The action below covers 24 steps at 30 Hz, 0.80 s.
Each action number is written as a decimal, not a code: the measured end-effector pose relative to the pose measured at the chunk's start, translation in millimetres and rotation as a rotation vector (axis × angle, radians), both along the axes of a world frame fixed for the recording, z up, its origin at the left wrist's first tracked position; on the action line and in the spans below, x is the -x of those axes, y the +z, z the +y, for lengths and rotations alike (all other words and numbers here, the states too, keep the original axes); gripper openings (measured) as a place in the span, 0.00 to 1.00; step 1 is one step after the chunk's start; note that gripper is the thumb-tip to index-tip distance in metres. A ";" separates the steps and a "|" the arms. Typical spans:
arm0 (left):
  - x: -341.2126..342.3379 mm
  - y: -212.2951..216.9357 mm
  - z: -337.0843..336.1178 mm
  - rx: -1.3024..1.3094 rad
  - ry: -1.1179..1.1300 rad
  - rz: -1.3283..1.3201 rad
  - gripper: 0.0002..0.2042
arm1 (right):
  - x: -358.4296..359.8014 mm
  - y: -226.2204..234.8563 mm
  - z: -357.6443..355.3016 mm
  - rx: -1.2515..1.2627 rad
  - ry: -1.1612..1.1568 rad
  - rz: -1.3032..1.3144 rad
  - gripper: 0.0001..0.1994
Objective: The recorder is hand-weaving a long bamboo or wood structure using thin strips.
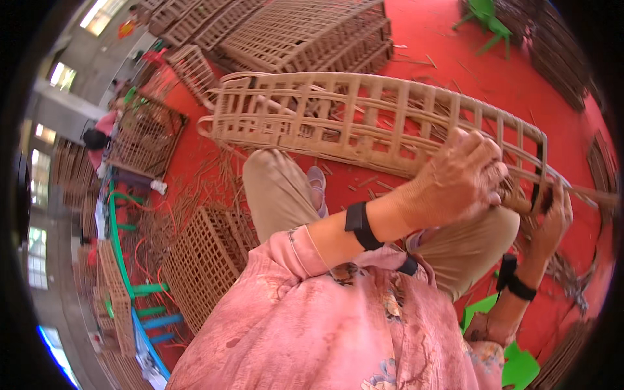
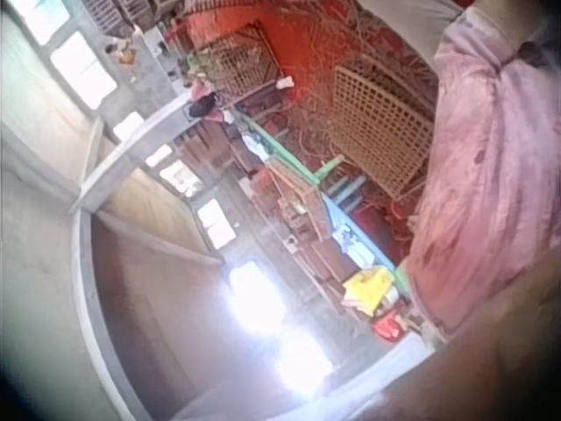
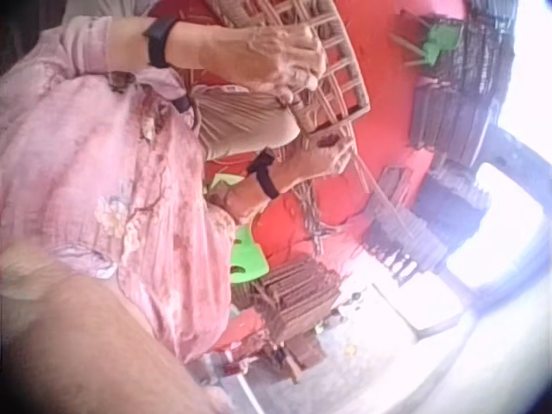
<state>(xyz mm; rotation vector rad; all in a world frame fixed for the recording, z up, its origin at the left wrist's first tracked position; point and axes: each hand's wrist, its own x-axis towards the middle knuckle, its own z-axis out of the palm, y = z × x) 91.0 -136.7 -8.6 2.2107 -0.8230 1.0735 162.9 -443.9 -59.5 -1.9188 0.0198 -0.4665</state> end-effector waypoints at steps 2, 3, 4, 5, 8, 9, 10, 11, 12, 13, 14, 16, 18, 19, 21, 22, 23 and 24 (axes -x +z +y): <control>7.5 7.0 21.2 0.039 0.043 -0.051 0.15 | 1.8 -12.3 -30.4 -0.077 -0.101 -0.003 0.16; 14.6 9.5 34.3 0.036 0.059 -0.060 0.15 | 5.8 -23.9 -46.0 -0.058 -0.065 -0.159 0.15; 15.6 15.4 56.0 0.150 0.062 -0.013 0.12 | 0.2 -21.4 -72.5 -0.104 -0.122 -0.111 0.15; 24.3 17.8 87.5 0.151 0.206 -0.005 0.11 | -7.1 -16.7 -99.8 -0.352 -0.214 -0.003 0.14; 52.1 27.4 213.4 0.298 0.554 0.076 0.08 | -31.8 -25.3 -145.5 -0.540 -0.245 0.107 0.13; 71.8 24.8 247.1 0.517 0.595 0.208 0.09 | -38.3 -26.6 -155.4 -0.471 -0.211 0.084 0.12; 88.8 25.9 282.1 0.549 0.719 0.318 0.10 | -42.6 -29.1 -161.4 -0.483 -0.168 0.089 0.12; 111.7 26.0 307.7 0.517 0.723 0.439 0.11 | -45.1 -33.3 -164.4 -0.505 -0.182 0.041 0.12; 128.4 22.9 328.1 0.467 0.756 0.528 0.13 | -47.0 -35.5 -165.8 -0.506 -0.122 0.006 0.11; 146.2 19.1 339.7 0.258 0.767 0.548 0.20 | -45.7 -39.0 -167.0 -0.516 -0.196 -0.009 0.11; 154.8 13.6 349.1 0.201 0.707 0.557 0.24 | -46.9 -43.9 -164.6 -0.606 -0.143 0.049 0.11; 162.7 5.4 358.9 0.159 0.675 0.594 0.27 | -47.0 -53.1 -163.3 -0.692 -0.081 0.108 0.11; 159.6 -0.1 364.6 0.182 0.673 0.620 0.31 | -49.1 -61.0 -164.5 -0.805 -0.008 0.067 0.10; 155.7 -2.0 367.3 0.181 0.673 0.632 0.31 | -50.4 -63.6 -166.0 -0.796 -0.009 0.068 0.10; 147.6 -4.4 373.3 0.058 0.612 0.560 0.29 | -54.4 -63.6 -168.4 -0.779 -0.074 0.022 0.10; 145.5 -4.8 376.4 0.072 0.631 0.567 0.29 | -56.0 -61.2 -168.5 -0.773 -0.074 0.020 0.10; 143.8 -5.4 378.3 0.085 0.617 0.553 0.28 | -56.9 -57.3 -167.6 -0.755 -0.085 0.012 0.10; 143.0 -6.5 379.4 0.106 0.603 0.537 0.27 | -57.1 -52.5 -164.9 -0.721 -0.118 -0.015 0.10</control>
